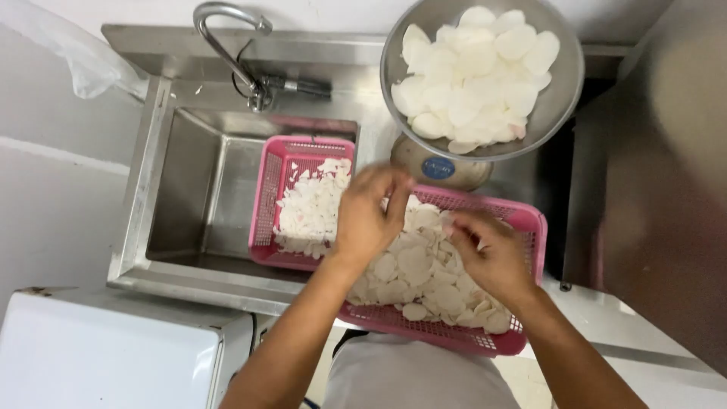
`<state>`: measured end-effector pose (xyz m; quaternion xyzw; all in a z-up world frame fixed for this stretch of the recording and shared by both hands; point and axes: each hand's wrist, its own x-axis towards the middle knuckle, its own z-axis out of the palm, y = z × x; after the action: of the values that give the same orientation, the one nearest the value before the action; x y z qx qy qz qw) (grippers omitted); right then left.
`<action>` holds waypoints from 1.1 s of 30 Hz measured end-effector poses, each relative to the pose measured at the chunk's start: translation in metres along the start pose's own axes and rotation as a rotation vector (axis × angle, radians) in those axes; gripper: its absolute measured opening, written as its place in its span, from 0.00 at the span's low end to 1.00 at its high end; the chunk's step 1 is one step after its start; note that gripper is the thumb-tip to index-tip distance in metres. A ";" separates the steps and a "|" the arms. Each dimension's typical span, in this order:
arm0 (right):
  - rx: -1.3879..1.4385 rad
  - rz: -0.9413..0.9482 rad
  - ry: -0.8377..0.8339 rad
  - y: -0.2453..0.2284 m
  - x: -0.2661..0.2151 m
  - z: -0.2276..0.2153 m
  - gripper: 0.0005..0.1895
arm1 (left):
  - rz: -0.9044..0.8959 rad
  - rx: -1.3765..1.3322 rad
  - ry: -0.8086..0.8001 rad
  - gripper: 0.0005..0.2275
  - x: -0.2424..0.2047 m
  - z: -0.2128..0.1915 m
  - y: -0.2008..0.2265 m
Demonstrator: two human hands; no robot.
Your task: Sorting white vegetable or fruit slices from a weighing scale into different plastic baskets for quality control.
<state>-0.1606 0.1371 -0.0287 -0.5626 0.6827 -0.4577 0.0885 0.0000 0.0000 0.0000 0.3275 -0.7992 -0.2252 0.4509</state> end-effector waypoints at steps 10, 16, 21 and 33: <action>-0.191 0.242 -0.814 0.048 -0.044 0.085 0.40 | -0.554 0.384 -0.783 0.25 -0.184 0.030 -0.070; -0.154 0.298 -0.868 0.042 -0.047 0.083 0.21 | -0.525 0.416 -0.892 0.11 -0.199 0.035 -0.086; -0.011 0.420 -0.917 0.041 -0.047 0.078 0.23 | -0.593 0.273 -0.867 0.22 -0.160 0.009 -0.042; 0.650 0.888 -0.646 -0.001 -0.013 0.011 0.15 | -0.905 -0.422 -0.538 0.27 -0.096 -0.015 0.014</action>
<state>-0.1479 0.1424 -0.0394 -0.2803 0.6161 -0.3683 0.6373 0.0451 0.0789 -0.0385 0.4713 -0.6037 -0.6263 0.1452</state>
